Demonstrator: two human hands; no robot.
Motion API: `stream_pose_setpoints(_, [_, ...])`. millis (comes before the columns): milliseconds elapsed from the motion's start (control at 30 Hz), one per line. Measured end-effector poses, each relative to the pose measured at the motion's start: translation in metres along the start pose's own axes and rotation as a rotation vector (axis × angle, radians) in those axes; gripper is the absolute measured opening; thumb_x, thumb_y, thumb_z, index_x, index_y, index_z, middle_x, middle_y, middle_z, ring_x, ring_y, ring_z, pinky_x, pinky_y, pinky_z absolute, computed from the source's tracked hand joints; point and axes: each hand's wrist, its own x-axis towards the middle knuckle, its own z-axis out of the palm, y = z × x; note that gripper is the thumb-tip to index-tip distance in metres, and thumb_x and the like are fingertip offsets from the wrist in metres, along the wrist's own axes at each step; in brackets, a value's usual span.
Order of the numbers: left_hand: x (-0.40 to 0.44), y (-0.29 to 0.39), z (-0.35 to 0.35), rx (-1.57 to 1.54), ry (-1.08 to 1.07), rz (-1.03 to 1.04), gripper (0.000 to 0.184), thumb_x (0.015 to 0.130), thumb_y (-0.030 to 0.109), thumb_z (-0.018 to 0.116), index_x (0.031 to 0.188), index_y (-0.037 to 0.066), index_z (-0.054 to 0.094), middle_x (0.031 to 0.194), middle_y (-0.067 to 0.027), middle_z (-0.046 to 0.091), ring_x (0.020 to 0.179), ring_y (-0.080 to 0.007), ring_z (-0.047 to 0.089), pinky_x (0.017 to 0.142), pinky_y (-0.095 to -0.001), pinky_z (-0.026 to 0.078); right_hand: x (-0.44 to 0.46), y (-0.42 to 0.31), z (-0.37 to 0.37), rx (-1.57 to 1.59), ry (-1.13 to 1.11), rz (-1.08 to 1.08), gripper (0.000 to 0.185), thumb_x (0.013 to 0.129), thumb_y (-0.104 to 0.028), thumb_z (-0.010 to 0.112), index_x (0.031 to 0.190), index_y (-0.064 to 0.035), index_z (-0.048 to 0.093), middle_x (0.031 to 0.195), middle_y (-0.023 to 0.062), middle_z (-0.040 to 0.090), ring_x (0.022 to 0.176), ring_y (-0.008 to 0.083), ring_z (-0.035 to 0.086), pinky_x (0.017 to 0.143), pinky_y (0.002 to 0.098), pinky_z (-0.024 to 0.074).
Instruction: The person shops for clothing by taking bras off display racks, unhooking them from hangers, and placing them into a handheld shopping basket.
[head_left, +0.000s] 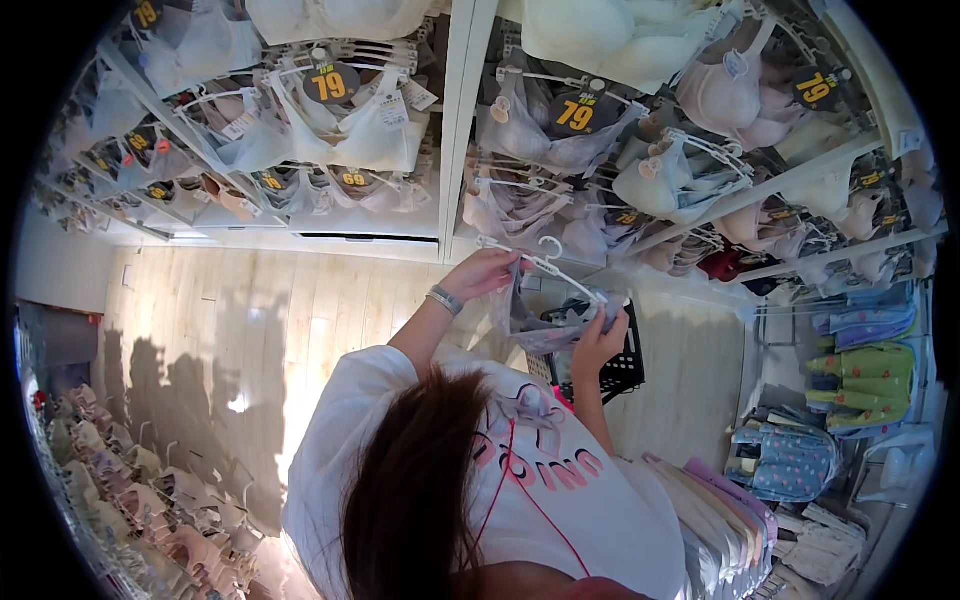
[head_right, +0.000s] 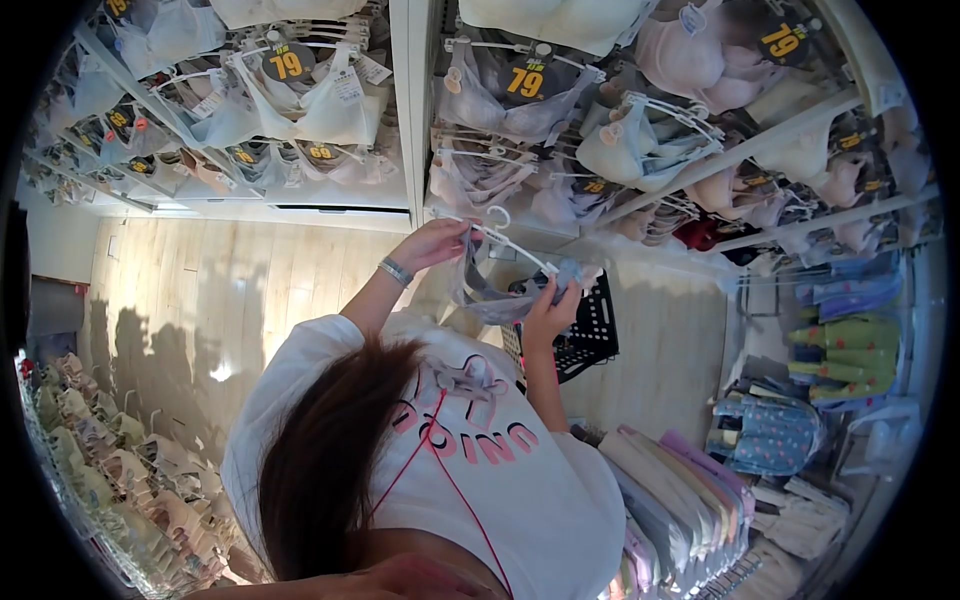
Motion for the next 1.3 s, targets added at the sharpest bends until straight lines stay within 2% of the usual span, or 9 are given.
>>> stream_pose_setpoints(300, [-0.006,-0.009,0.014,0.315,0.399,0.095,0.035,0.089,0.04,0.061,0.097,0.007,0.068,0.09,-0.0013,0.067,0.084,-0.0067,0.057,0.079,-0.0226,0.04,-0.003,-0.006,0.01,-0.019,-0.01,-0.106,0.022,0.087,-0.01,0.06,0.099,0.0076,0.054,0.088,0.022,0.056,0.075,0.0372,0.054,0.066,0.0403,0.0441])
stream_pose_setpoints(533, [0.005,-0.023,-0.031,0.115,0.531,0.127,0.034,0.088,0.032,0.064,0.082,-0.001,0.065,0.078,-0.0068,0.066,0.067,-0.0122,0.06,0.061,-0.0247,0.047,0.011,0.014,0.014,-0.073,-0.003,-0.043,0.024,0.088,-0.012,0.059,0.099,0.0089,0.054,0.086,0.0205,0.055,0.075,0.035,0.053,0.07,0.0379,0.0441])
stream_pose_setpoints(733, [-0.02,0.016,-0.004,0.183,0.579,0.109,0.027,0.087,0.028,0.065,0.081,0.001,0.066,0.074,-0.0047,0.065,0.061,-0.0113,0.056,0.061,-0.0254,0.045,0.014,0.033,0.023,-0.001,0.017,0.092,0.024,0.086,-0.009,0.061,0.097,0.0107,0.055,0.088,0.0233,0.058,0.078,0.0387,0.055,0.071,0.0407,0.0445])
stream_pose_setpoints(833, [-0.009,0.0,-0.036,0.301,0.578,0.152,0.034,0.084,0.033,0.067,0.093,0.0,0.064,0.085,-0.0077,0.065,0.071,-0.0162,0.059,0.065,-0.0297,0.046,0.019,0.026,0.023,0.01,-0.001,0.05,0.024,0.085,-0.01,0.063,0.097,0.0101,0.055,0.085,0.0196,0.059,0.074,0.0318,0.055,0.07,0.0377,0.0447])
stream_pose_setpoints(933, [-0.015,0.011,-0.012,1.346,1.083,0.278,0.051,0.078,0.042,0.07,0.105,0.0,0.059,0.096,-0.0125,0.063,0.083,-0.0228,0.06,0.071,-0.0353,0.047,0.034,0.011,0.013,0.075,0.022,0.036,0.023,0.084,-0.009,0.065,0.096,0.0085,0.056,0.081,0.0141,0.058,0.071,0.0228,0.053,0.068,0.0325,0.0441])
stream_pose_setpoints(1033, [-0.016,0.04,0.009,1.625,0.678,0.953,0.067,0.07,0.049,0.074,0.113,0.002,0.054,0.097,-0.0114,0.063,0.092,-0.0252,0.057,0.087,-0.0401,0.041,0.048,0.01,0.003,0.202,-0.055,0.08,0.021,0.083,-0.008,0.067,0.096,0.0063,0.058,0.078,0.0099,0.056,0.071,0.0172,0.05,0.066,0.0281,0.0427])
stream_pose_setpoints(1167, [0.001,0.041,0.025,1.893,0.177,0.666,0.034,0.077,0.04,0.069,0.095,0.011,0.064,0.082,-0.006,0.064,0.088,-0.0256,0.059,0.08,-0.0425,0.043,0.056,0.005,-0.003,0.245,-0.106,0.086,0.021,0.081,-0.006,0.068,0.096,0.004,0.058,0.083,0.0093,0.058,0.072,0.0172,0.051,0.068,0.027,0.0426])
stream_pose_setpoints(1200, [0.008,0.041,0.025,1.809,0.123,0.659,0.024,0.082,0.034,0.064,0.086,0.011,0.064,0.067,-0.007,0.061,0.069,-0.0274,0.059,0.065,-0.0405,0.045,0.06,0.007,-0.007,0.229,-0.114,0.1,0.021,0.08,-0.006,0.069,0.096,0.0037,0.058,0.086,0.0093,0.058,0.074,0.0168,0.051,0.069,0.0266,0.0427])
stream_pose_setpoints(1300, [0.006,0.034,0.033,1.802,0.216,0.845,0.023,0.083,0.032,0.063,0.081,0.01,0.062,0.058,-0.0087,0.056,0.055,-0.0282,0.056,0.053,-0.0391,0.043,0.077,0.005,-0.017,0.279,-0.101,0.04,0.021,0.079,-0.005,0.07,0.094,0.0034,0.058,0.098,0.0089,0.057,0.084,0.0161,0.051,0.076,0.0254,0.042])
